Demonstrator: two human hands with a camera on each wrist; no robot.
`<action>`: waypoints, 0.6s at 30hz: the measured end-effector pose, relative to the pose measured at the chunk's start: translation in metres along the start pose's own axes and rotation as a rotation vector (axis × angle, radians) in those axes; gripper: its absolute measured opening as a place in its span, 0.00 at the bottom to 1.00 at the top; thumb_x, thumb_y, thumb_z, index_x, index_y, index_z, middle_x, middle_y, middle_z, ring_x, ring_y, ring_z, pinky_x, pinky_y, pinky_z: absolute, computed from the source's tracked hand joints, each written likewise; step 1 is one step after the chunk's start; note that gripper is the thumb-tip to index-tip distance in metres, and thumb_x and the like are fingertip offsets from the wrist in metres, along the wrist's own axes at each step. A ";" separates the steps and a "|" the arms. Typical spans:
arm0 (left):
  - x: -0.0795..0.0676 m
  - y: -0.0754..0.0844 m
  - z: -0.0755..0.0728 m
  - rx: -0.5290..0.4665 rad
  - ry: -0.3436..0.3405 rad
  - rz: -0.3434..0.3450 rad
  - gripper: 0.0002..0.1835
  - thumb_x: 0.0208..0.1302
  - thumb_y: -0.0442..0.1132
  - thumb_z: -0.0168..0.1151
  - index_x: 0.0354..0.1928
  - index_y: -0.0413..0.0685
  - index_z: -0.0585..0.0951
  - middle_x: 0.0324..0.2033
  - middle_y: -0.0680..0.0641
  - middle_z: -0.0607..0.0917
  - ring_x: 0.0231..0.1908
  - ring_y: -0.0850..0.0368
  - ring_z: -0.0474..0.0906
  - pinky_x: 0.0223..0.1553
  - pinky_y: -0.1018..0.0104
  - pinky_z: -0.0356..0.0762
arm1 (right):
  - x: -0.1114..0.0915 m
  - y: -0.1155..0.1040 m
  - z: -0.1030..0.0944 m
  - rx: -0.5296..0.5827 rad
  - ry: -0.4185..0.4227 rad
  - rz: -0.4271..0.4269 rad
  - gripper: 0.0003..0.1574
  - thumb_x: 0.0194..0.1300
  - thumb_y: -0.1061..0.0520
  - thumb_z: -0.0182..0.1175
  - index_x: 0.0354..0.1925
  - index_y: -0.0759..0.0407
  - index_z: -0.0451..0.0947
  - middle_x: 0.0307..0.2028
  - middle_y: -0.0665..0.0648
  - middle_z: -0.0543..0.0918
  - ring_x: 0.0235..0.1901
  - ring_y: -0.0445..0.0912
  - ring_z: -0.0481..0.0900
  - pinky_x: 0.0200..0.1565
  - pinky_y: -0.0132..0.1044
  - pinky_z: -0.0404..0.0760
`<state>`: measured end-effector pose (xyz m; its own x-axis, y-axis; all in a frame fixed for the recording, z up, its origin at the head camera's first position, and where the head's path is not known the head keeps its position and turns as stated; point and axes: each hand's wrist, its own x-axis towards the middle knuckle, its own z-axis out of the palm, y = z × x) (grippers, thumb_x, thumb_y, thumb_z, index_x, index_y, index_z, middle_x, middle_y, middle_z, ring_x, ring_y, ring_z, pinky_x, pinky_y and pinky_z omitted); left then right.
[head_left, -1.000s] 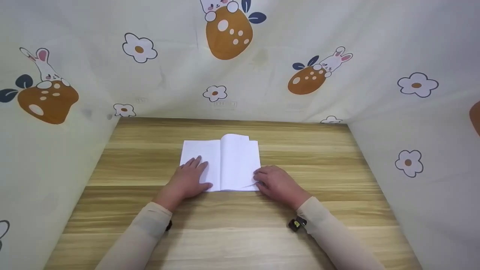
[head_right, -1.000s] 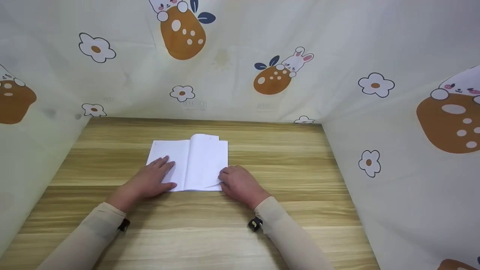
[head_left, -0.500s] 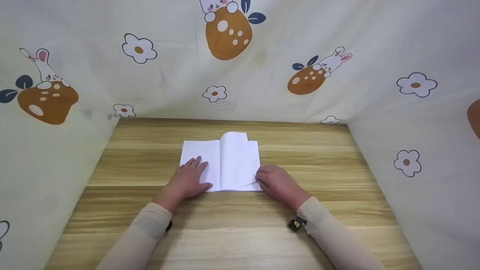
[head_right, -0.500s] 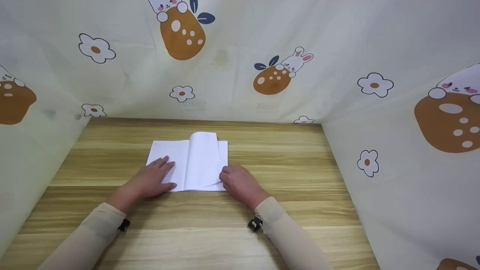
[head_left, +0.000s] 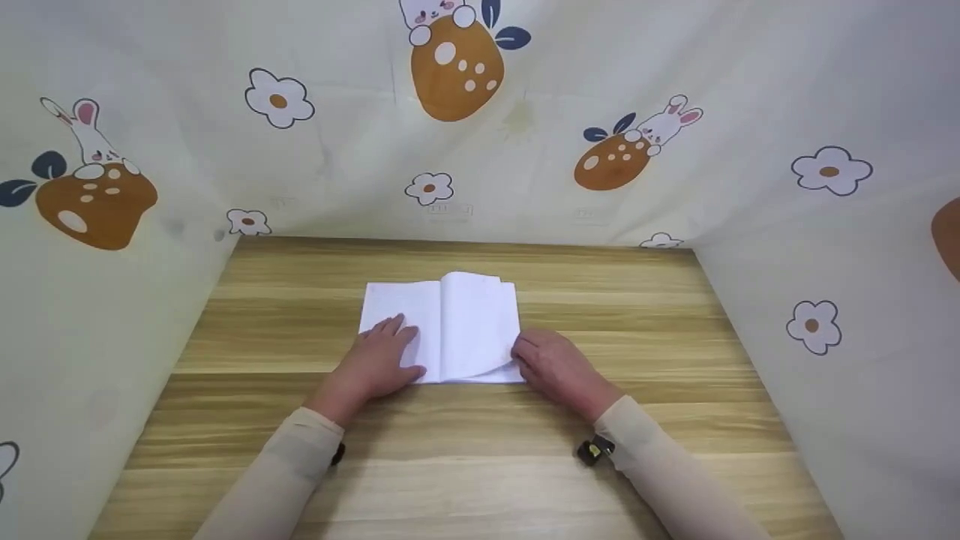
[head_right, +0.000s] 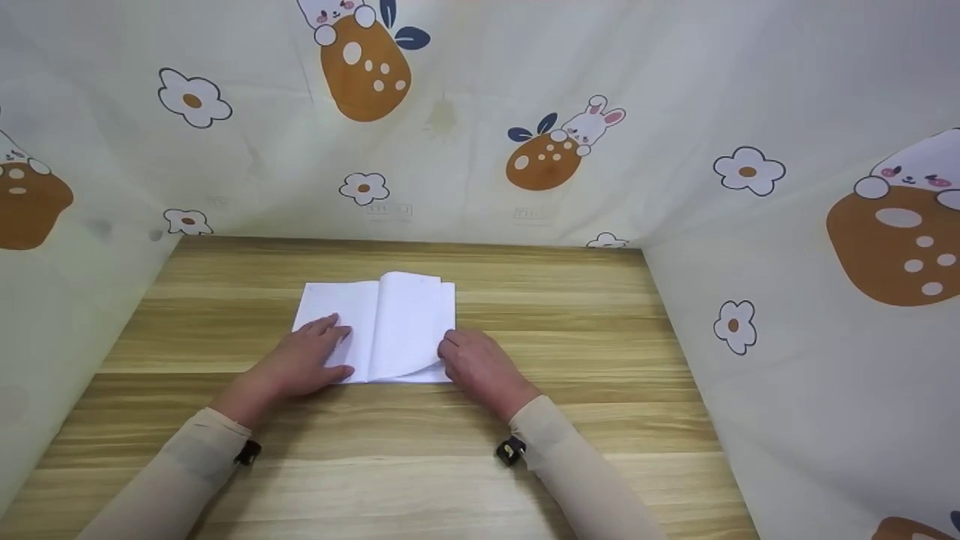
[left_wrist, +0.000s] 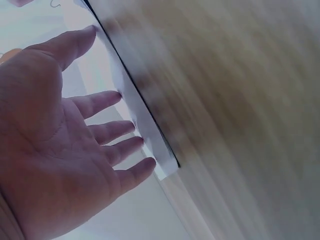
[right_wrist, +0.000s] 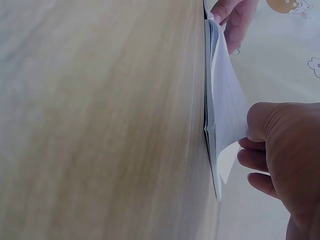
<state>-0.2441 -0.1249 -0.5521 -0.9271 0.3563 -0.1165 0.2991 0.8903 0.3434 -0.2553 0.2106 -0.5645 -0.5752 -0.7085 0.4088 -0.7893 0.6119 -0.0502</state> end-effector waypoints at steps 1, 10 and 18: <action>0.000 0.003 0.000 -0.004 0.010 0.009 0.40 0.66 0.58 0.64 0.73 0.43 0.68 0.75 0.35 0.61 0.75 0.37 0.54 0.72 0.37 0.53 | 0.000 0.000 -0.001 0.010 0.005 0.005 0.04 0.63 0.63 0.61 0.37 0.55 0.80 0.37 0.50 0.80 0.37 0.46 0.78 0.43 0.41 0.80; 0.006 0.038 0.000 0.012 0.141 0.186 0.34 0.62 0.63 0.66 0.64 0.52 0.77 0.64 0.49 0.76 0.65 0.50 0.70 0.66 0.48 0.68 | 0.002 -0.003 -0.008 0.078 0.034 0.042 0.06 0.64 0.63 0.61 0.39 0.54 0.80 0.37 0.48 0.79 0.38 0.46 0.78 0.43 0.41 0.80; 0.015 0.064 0.010 0.013 0.241 0.288 0.30 0.58 0.67 0.67 0.54 0.55 0.81 0.50 0.55 0.81 0.49 0.55 0.77 0.52 0.55 0.76 | 0.004 -0.006 -0.011 0.103 0.117 0.032 0.09 0.60 0.65 0.63 0.38 0.53 0.80 0.36 0.47 0.81 0.37 0.45 0.79 0.42 0.40 0.79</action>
<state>-0.2361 -0.0594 -0.5410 -0.8307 0.5173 0.2059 0.5567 0.7676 0.3176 -0.2506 0.2082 -0.5523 -0.5759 -0.6398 0.5089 -0.7924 0.5899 -0.1552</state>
